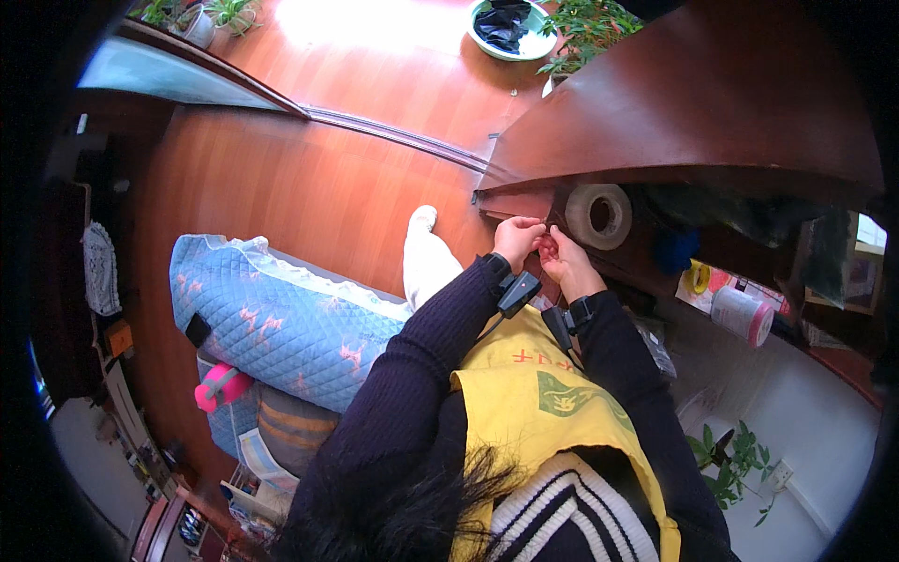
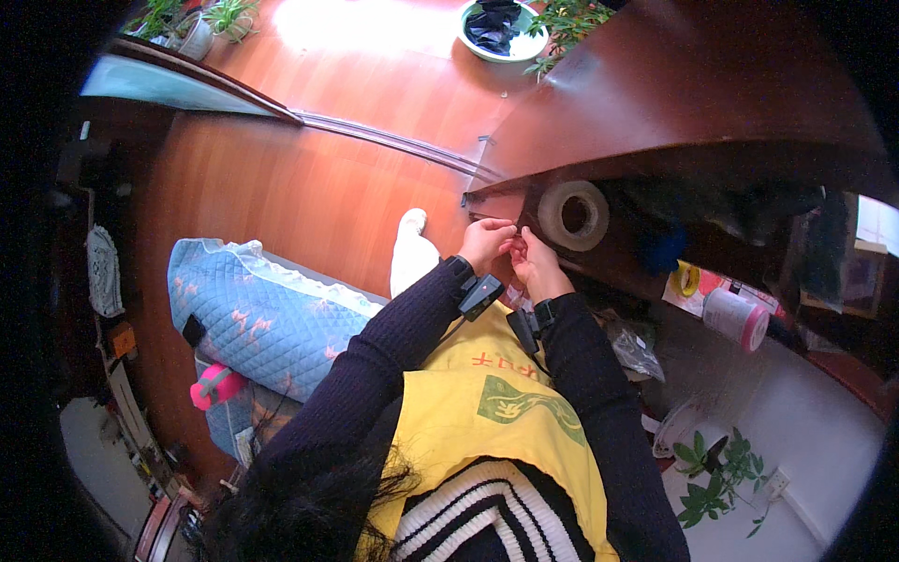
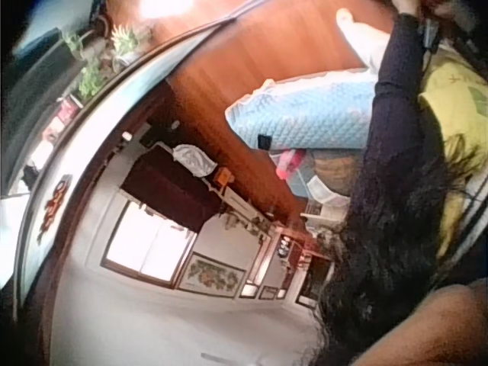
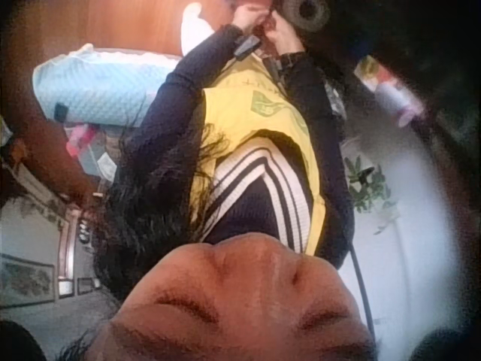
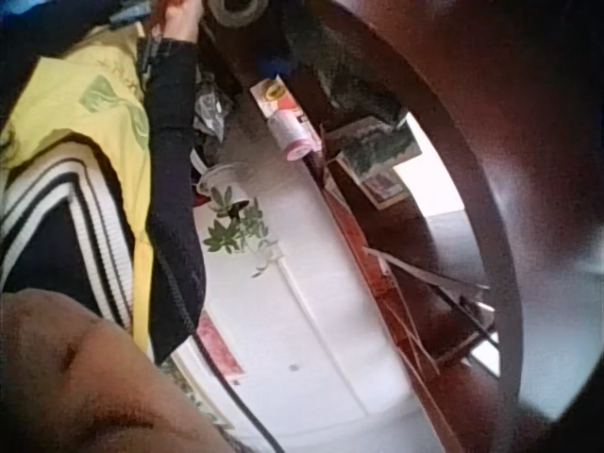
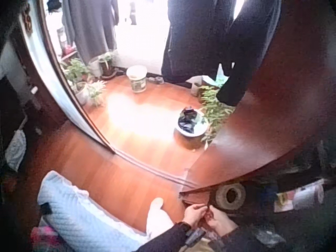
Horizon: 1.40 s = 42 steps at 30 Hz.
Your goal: The person sits on the floor and repairs a wooden cabinet. They wipe the cabinet surface with a blue cloth, then use clear tape to secure a loose wooden strip along the cabinet edge. The person repeatedly applies and adjusts tape to hold the strip in place.
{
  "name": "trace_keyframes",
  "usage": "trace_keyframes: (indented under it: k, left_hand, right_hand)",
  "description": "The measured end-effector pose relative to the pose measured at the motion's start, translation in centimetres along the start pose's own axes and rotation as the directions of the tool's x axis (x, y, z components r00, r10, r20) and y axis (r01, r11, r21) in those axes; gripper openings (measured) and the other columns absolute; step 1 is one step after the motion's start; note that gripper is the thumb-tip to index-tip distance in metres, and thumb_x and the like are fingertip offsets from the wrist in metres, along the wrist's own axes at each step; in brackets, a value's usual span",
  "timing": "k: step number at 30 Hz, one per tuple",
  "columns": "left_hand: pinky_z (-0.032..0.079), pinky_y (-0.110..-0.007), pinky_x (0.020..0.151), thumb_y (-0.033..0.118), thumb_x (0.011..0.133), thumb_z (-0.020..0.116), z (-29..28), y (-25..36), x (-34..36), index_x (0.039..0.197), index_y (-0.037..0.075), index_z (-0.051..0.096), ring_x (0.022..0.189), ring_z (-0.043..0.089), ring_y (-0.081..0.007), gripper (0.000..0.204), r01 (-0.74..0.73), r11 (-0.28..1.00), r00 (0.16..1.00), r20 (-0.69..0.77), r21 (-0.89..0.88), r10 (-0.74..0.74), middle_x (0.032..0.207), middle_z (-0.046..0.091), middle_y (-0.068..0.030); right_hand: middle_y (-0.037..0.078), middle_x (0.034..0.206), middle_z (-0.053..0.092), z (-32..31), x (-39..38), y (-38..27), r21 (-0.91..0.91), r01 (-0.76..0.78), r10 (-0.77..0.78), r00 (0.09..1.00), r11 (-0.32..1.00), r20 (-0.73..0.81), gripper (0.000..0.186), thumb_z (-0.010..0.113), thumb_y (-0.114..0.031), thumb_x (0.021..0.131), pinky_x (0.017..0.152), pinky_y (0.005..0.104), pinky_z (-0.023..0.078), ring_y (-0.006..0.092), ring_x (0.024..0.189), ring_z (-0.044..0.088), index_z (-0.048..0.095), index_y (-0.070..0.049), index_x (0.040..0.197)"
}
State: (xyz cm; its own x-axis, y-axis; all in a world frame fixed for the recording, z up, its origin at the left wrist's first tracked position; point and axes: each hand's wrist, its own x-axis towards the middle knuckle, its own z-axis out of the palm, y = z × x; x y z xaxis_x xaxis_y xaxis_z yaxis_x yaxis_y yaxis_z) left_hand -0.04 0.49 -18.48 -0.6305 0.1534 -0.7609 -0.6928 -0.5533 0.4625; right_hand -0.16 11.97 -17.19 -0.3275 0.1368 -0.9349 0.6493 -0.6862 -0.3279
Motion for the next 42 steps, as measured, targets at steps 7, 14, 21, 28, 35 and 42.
trace_keyframes:
  k: [7,14,21,28,35,42]
  left_hand:
    - [0.054,-0.026,0.065,0.002,0.08,0.068,0.3,0.9,0.5,0.096,-0.005,0.063,0.074,0.063,-0.0175,0.017,-0.042,0.958,0.998,-0.036,0.283,0.054,0.09,0.064,-0.0101]
    - [0.056,-0.03,0.071,0.003,0.083,0.066,-1.0,1.5,0.8,0.11,-0.004,0.056,0.079,0.065,-0.0213,0.029,0.089,0.993,0.99,0.102,0.072,-0.096,0.096,0.064,-0.0133]
    - [0.057,-0.035,0.074,0.015,0.093,0.052,-3.2,-0.3,2.2,0.113,0.001,0.052,0.085,0.066,-0.0265,0.024,0.332,0.939,0.942,0.086,-0.088,-0.325,0.101,0.063,-0.0153]
    - [0.054,-0.028,0.063,0.019,0.095,0.047,-1.5,-2.9,2.2,0.097,0.002,0.06,0.072,0.061,-0.016,0.021,0.433,0.897,0.875,0.279,-0.09,-0.394,0.085,0.064,-0.0064]
    - [0.052,-0.028,0.062,0.021,0.095,0.049,-0.5,-1.2,0.6,0.089,0.009,0.058,0.073,0.06,-0.0149,0.016,0.379,0.92,0.923,0.117,-0.097,-0.368,0.082,0.062,-0.0022]
    - [0.049,-0.021,0.056,0.021,0.093,0.058,-0.3,-0.5,0.6,0.087,0.007,0.061,0.065,0.058,-0.0127,0.015,0.284,0.948,0.956,0.125,-0.146,-0.267,0.077,0.061,-0.0019]
  right_hand:
    - [0.004,0.075,0.062,0.0,-0.1,-0.7,-0.132,-0.028,0.028,1.0,0.991,-0.002,0.01,0.058,-0.016,0.093,0.055,0.0226,0.045,0.0143,0.064,0.058,0.061,-0.007,0.089]
    - [0.004,0.077,0.062,-0.4,0.5,-1.1,-0.143,-0.058,0.063,0.998,0.988,0.031,0.01,0.059,-0.018,0.092,0.056,0.0227,0.045,0.0151,0.068,0.057,0.061,-0.008,0.089]
    - [0.006,0.082,0.061,-0.8,-0.4,-1.2,-0.257,0.033,-0.046,0.998,0.966,-0.044,0.016,0.063,-0.023,0.09,0.059,0.0245,0.049,0.0164,0.073,0.058,0.06,-0.007,0.09]
    - [0.004,0.077,0.059,-1.1,-0.6,-1.6,-0.303,0.005,-0.008,1.0,0.953,-0.008,0.02,0.058,-0.027,0.092,0.058,0.0246,0.048,0.0154,0.07,0.056,0.058,-0.008,0.087]
    - [0.003,0.074,0.056,-0.8,-0.8,-1.1,-0.238,0.01,-0.038,0.993,0.971,-0.112,0.021,0.058,-0.028,0.091,0.058,0.0257,0.047,0.0153,0.066,0.052,0.055,-0.009,0.083]
    - [0.006,0.08,0.057,-0.5,-1.0,-1.2,-0.083,-0.052,0.039,0.987,0.995,-0.155,0.021,0.061,-0.027,0.089,0.064,0.0269,0.048,0.0172,0.073,0.053,0.056,-0.007,0.085]
